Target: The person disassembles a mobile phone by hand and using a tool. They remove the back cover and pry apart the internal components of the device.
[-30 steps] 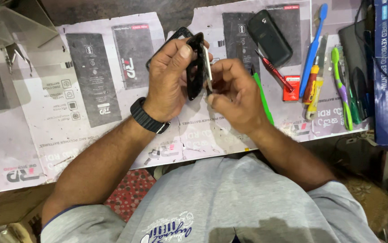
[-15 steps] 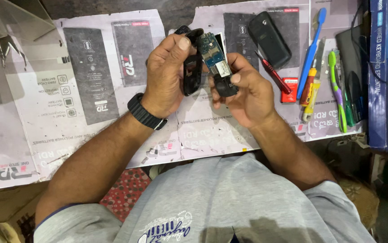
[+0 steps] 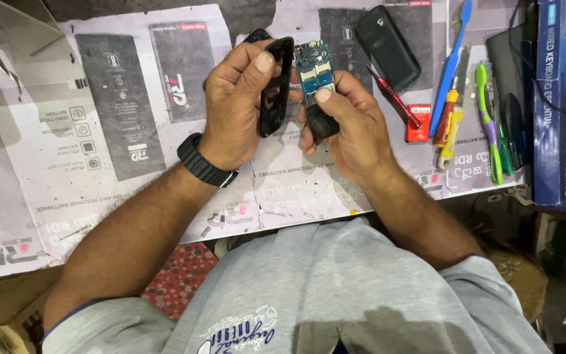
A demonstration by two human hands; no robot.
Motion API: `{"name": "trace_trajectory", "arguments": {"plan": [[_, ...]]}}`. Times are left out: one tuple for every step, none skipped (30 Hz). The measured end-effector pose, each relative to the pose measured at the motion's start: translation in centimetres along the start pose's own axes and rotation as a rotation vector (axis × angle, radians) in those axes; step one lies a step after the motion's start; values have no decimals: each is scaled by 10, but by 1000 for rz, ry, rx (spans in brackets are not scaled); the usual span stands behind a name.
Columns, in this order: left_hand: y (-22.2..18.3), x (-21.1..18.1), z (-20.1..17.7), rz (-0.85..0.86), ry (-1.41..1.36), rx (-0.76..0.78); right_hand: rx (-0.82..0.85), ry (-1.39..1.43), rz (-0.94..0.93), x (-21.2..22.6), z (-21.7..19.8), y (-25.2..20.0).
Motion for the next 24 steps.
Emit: {"name": "trace_trajectory", "arguments": {"plan": [[1,0,-1,-2,-2,-3,-2,0,4,1,0,1],[1,0,-2,5,-16,-1,0,-9,-22,3,-1,1],[2,-1,-4,12,-30,2,2,-18,-48,6,-3,0],[2,-2,-6,8,-34,-5,-1,-20,-40,9,-5,-4],[3,-5,-8,20,-53,-4,-27,-55,-79,17,-10,-9],[4,-8,-10,32,-72,-2,-51,-90,-118,25,-14,-13],[5,-9,-11,31,-76,-8,-53,-93,-112,31,-16,-17],[6,-10,-11,33,-78,-9,-36,-169,-204,39,-19,-21],[6,-11,-12,35,-80,-9,-26,-209,-248,45,-20,-25],[7,-12,-13,36,-82,-13,-17,-248,-292,50,-22,-29],[7,-12,-13,20,-119,-10,-66,-326,-274,53,-26,-32],[7,-12,-14,4,-154,-7,-115,-403,-256,54,-30,-34],[8,-13,-15,4,-156,-11,-114,-404,-252,53,-31,-31],[8,-14,-16,12,-169,1,-101,-473,-241,50,-31,-25],[8,-15,-17,19,-182,12,-88,-542,-230,48,-31,-21],[8,-15,-18,19,-183,11,-88,-542,-229,46,-30,-20],[8,-17,-19,47,-167,30,-119,-741,-213,43,-26,-19],[8,-17,-20,61,-161,40,-152,-939,-195,40,-23,-17],[8,-18,-21,75,-155,50,-153,-941,-194,38,-20,-16],[9,-19,-22,83,-142,45,-131,-1060,-268,39,-14,-14],[10,-20,-23,89,-136,44,-107,-1179,-342,40,-8,-13],[11,-22,-25,98,-129,41,-103,-1183,-347,40,-4,-11],[13,-22,-26,104,-114,40,-97,-1305,-353,39,1,-10],[14,-23,-27,114,-98,38,-88,-1425,-362,37,5,-9]]}}
Point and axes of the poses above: each hand's wrist, its own y-axis towards the middle knuckle, its own z-axis out of the palm, x = y × z, the point moved 3 cm from there along y, towards the middle knuckle, and after that the axes turned 7 degrees about z, right-handed, at the moved point
